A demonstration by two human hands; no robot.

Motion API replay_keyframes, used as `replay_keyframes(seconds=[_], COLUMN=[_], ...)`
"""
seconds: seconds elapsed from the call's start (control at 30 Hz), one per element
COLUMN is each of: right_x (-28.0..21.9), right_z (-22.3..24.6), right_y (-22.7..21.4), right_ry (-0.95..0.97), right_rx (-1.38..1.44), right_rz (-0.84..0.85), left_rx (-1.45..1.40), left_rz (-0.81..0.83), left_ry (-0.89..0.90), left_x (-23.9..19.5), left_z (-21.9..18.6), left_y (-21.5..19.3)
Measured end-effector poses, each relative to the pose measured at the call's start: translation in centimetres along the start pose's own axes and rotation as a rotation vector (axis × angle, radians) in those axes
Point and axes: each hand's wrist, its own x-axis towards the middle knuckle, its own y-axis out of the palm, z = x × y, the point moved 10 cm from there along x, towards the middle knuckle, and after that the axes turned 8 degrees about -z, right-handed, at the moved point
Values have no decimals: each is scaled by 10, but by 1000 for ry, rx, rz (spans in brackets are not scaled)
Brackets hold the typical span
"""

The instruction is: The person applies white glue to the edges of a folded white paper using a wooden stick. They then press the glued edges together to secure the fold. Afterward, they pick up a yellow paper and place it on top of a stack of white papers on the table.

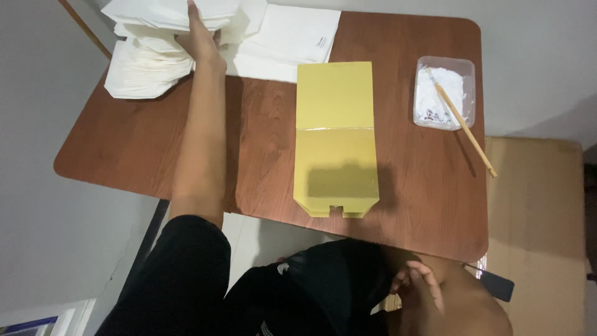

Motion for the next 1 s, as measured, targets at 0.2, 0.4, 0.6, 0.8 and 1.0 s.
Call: replay_keyframes(seconds=[0.2, 0.4, 0.6, 0.8, 1.0], right_x=[-6, -19, -20, -33, -107], right_z=[6, 15, 18, 61, 146], right_y=[0, 10, 25, 70, 226], right_ry=[36, 139, 46, -187, -1070], right_rx=[-16, -77, 41, -270, -997], right_rz=[-63, -146, -117, -15, 405], left_rx=[8, 212, 566, 1134, 779], left_rz=[95, 368, 976, 1353, 1533], left_ry=[-60, 147, 809, 1099, 1406], left_x=[-34, -24, -101, -85, -59], left_z=[3, 21, -15, 53, 76], left_y=[-13, -61, -45, 2, 20])
